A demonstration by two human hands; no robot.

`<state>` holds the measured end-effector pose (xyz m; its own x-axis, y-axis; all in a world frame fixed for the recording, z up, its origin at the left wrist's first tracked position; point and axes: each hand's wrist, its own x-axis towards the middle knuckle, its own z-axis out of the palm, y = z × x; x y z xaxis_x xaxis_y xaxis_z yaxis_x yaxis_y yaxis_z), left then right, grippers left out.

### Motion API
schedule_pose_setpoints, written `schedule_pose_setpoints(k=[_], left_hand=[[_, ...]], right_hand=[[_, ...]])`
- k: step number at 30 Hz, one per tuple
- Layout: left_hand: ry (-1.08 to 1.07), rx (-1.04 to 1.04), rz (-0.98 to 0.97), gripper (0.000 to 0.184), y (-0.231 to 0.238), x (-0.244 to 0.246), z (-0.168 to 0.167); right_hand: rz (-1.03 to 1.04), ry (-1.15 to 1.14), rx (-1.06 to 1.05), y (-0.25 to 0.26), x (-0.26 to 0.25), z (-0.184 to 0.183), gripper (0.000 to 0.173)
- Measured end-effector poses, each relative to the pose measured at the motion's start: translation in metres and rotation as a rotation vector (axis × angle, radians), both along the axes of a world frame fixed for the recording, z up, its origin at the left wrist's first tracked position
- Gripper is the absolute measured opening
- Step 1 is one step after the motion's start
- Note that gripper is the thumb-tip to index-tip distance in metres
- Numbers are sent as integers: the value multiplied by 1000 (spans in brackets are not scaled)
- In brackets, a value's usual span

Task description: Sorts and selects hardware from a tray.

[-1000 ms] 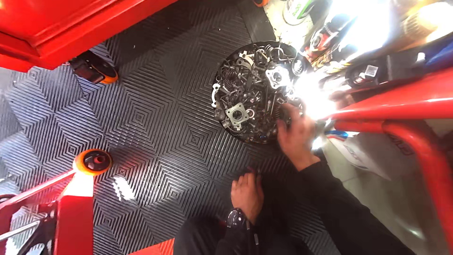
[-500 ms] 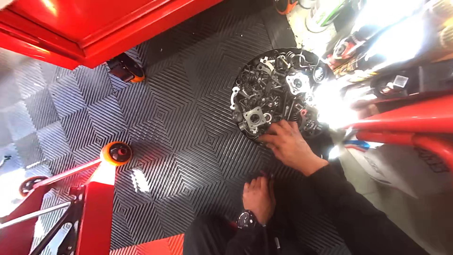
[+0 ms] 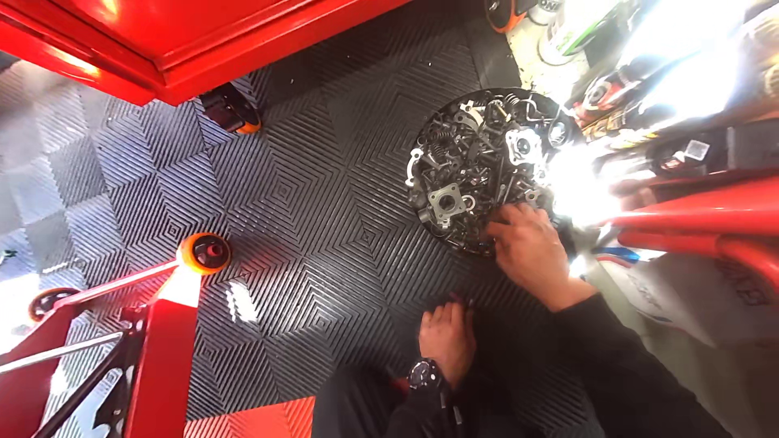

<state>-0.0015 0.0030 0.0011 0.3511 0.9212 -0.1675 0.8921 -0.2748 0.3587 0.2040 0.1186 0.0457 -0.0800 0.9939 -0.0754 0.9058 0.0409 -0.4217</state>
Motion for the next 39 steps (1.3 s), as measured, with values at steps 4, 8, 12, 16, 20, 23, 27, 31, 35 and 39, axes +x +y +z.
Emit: schedule_pose_setpoints(k=[4, 8, 12, 16, 20, 23, 27, 31, 35, 39], left_hand=[[-5, 3, 1, 27, -1, -1, -1], [11, -8, -3, 27, -1, -1, 0], [26, 13, -2, 27, -2, -1, -1], [19, 19, 1, 27, -2, 0, -2], [12, 3, 5, 28, 0, 0, 0], [4, 1, 8, 29, -1, 0, 0], [2, 8, -1, 28, -2, -1, -1], [-10, 22, 0, 29, -1, 0, -1], [-9, 8, 7, 27, -3, -1, -3], [6, -6, 16, 27, -3, 0, -1]], right_hand=[[42, 109, 74, 5, -10, 3, 34], [90, -9, -35, -6, -24, -14, 35], [-55, -25, 37, -19, -8, -14, 20], [-168, 37, 133, -13, -3, -10, 21], [-178, 109, 147, -4, -10, 2, 29], [-188, 159, 61, -6, -14, 5, 32], [-290, 221, 144, -2, -15, 10, 27], [-89, 200, 199, 28, -28, 19, 40], [183, 43, 58, 36, -48, -9, 53], [41, -66, 138, 3, -38, -28, 34]])
